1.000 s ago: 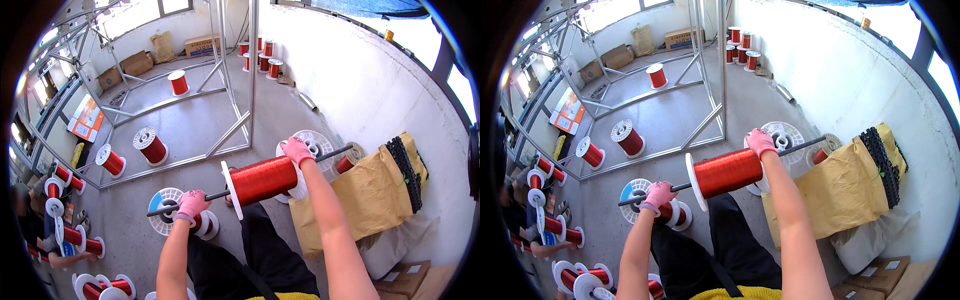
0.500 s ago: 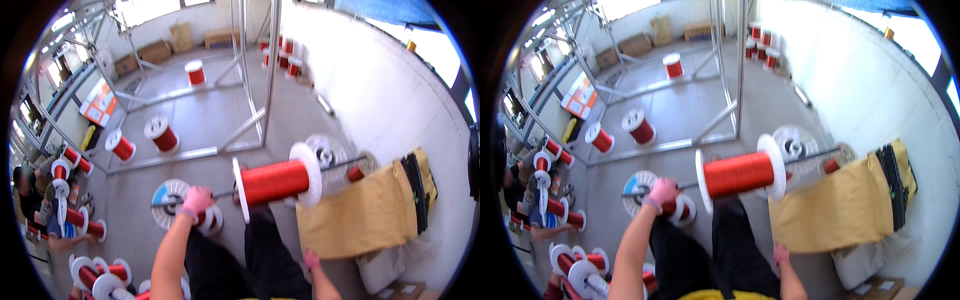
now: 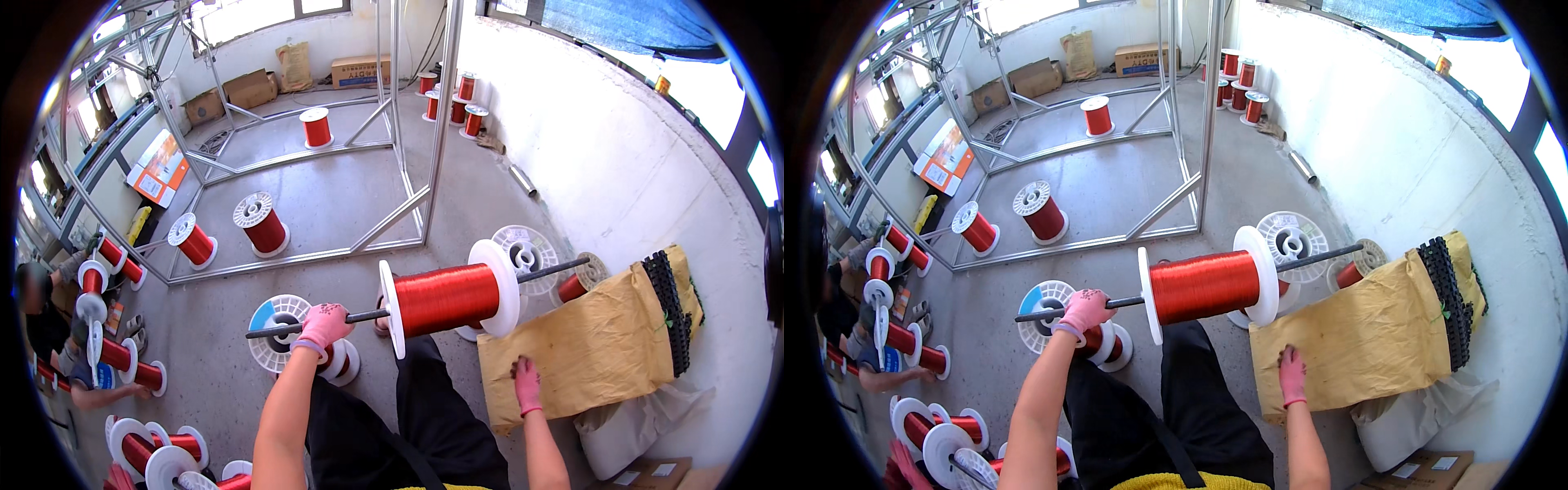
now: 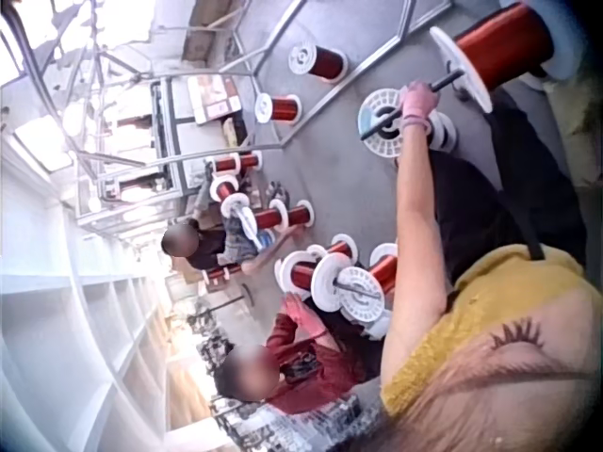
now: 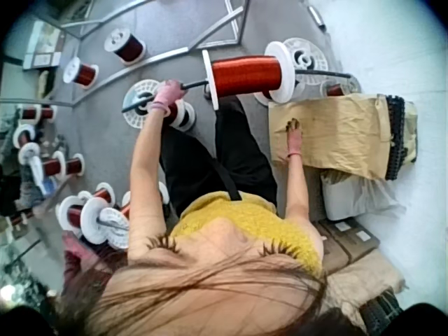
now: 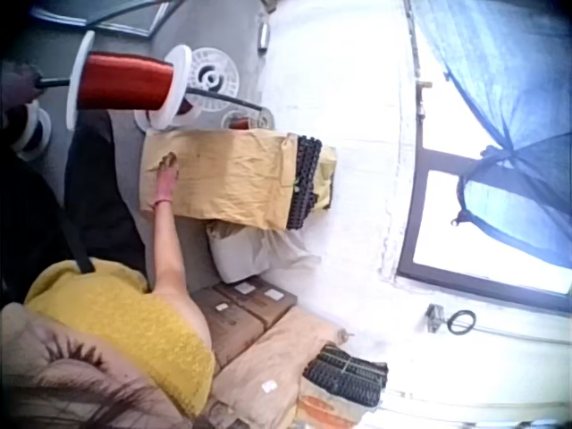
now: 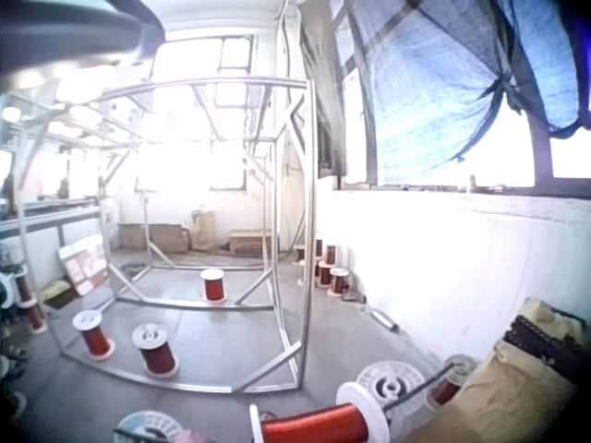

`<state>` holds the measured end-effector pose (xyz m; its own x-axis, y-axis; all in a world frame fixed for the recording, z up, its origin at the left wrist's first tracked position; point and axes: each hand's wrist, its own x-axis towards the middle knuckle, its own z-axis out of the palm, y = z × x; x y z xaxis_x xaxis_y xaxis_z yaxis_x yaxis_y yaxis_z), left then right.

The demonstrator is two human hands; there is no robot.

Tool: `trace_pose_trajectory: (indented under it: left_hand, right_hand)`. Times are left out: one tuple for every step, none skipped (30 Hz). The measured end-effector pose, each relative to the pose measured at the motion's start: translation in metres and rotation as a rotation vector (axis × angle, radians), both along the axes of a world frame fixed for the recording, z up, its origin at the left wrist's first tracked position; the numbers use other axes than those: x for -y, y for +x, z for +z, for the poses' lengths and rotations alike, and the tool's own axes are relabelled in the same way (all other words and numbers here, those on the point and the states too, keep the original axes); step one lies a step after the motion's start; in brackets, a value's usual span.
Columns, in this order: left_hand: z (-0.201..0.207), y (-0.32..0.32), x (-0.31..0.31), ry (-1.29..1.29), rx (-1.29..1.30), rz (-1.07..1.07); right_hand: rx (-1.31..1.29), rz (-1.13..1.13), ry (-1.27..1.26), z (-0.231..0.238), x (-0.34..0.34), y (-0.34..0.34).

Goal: The person uses their hands to rotate and manage several large spools of red wire mounted on a metal frame, frequently turning them to ensure the wire is properly wound or positioned.

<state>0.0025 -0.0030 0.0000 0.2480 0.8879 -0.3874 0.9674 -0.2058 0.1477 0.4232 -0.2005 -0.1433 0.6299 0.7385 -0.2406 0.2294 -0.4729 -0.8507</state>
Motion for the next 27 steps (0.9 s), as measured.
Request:
trace_pose_trajectory:
  left_hand:
    - [0.001, 0.000, 0.001, 0.001, 0.006, -0.002]
    - [0.001, -0.001, 0.002, 0.014, 0.019, -0.003]
    - [0.002, -0.002, 0.003, 0.029, 0.032, -0.004]
    - [0.002, -0.003, 0.003, 0.044, 0.044, -0.004]
    - [0.002, -0.005, 0.005, 0.038, 0.044, 0.005]
    - [0.002, -0.003, 0.004, 0.038, 0.045, 0.003]
    - [0.001, -0.003, 0.003, 0.035, 0.044, 0.008]
    - [0.000, -0.002, 0.002, 0.038, 0.049, 0.010]
    - [0.000, 0.002, 0.001, 0.036, 0.046, -0.001]
    - [0.000, 0.002, 0.000, 0.032, 0.039, -0.004]
    - [-0.001, 0.003, -0.001, 0.025, 0.035, -0.006]
    - [-0.002, 0.002, 0.000, 0.027, 0.034, -0.011]
    - [-0.003, 0.003, 0.000, 0.029, 0.033, -0.018]
    - [-0.003, 0.005, -0.001, 0.032, 0.033, -0.027]
    - [-0.003, 0.003, 0.000, 0.025, 0.030, -0.020]
    - [-0.002, 0.002, -0.001, 0.018, 0.028, -0.017]
    - [-0.001, 0.002, -0.002, 0.012, 0.027, -0.016]
    - [0.001, 0.001, -0.001, 0.012, 0.028, -0.009]
    - [-0.001, 0.001, 0.000, 0.008, 0.021, -0.008]
    - [-0.004, 0.001, 0.000, 0.004, 0.013, -0.007]
    - [-0.003, -0.001, -0.001, 0.012, 0.002, -0.004]
    - [-0.005, -0.002, 0.000, 0.015, 0.014, -0.010]
    - [-0.006, -0.003, 0.000, 0.024, 0.005, -0.020]
    - [-0.007, -0.002, 0.000, 0.031, -0.001, -0.032]
    - [-0.007, -0.005, 0.002, 0.039, -0.011, -0.030]
    - [-0.003, -0.003, 0.004, 0.051, 0.017, -0.019]
    - [-0.002, -0.004, 0.005, 0.035, 0.002, 0.000]
  right_hand:
    - [-0.038, -0.042, 0.155, 0.026, -0.015, 0.000]
    - [-0.077, -0.082, 0.311, 0.052, -0.032, 0.000]
    - [-0.024, -0.038, 0.414, 0.085, -0.053, 0.000]
    - [0.027, 0.009, 0.516, 0.121, -0.075, -0.002]
    - [0.047, 0.035, 0.552, 0.161, -0.097, -0.012]
    - [0.101, 0.089, 0.591, 0.178, -0.122, -0.005]
    - [0.098, 0.131, 0.577, 0.208, -0.143, -0.017]
    - [0.093, 0.171, 0.561, 0.234, -0.162, -0.033]
    - [0.410, 0.174, 0.479, 0.237, -0.185, -0.029]
    - [0.717, 0.180, 0.387, 0.235, -0.207, -0.028]
    - [0.715, 0.227, 0.217, 0.237, -0.216, -0.037]
    - [0.708, 0.278, 0.043, 0.237, -0.223, -0.049]
    - [0.698, 0.326, -0.131, 0.235, -0.226, -0.054]
    - [0.592, 0.397, -0.158, 0.230, -0.225, -0.049]
    - [0.477, 0.479, -0.187, 0.222, -0.222, -0.045]
    - [0.361, 0.557, -0.216, 0.214, -0.221, -0.043]
    - [0.355, 0.520, -0.184, 0.207, -0.221, -0.042]
    - [0.344, 0.483, -0.151, 0.205, -0.219, -0.046]
    - [0.334, 0.444, -0.120, 0.204, -0.216, -0.049]
    - [0.323, 0.404, -0.089, 0.203, -0.213, -0.050]
    - [0.362, 0.405, 0.013, 0.205, -0.208, -0.052]
    - [0.402, 0.407, 0.109, 0.204, -0.198, -0.055]
    - [0.440, 0.407, 0.206, 0.197, -0.188, -0.058]
    - [0.480, 0.320, 0.359, 0.183, -0.169, -0.063]
    - [0.511, 0.242, 0.514, 0.164, -0.144, -0.071]
    - [0.546, 0.176, 0.523, 0.120, -0.117, -0.064]
    - [0.337, 0.225, 0.215, 0.080, -0.084, -0.058]
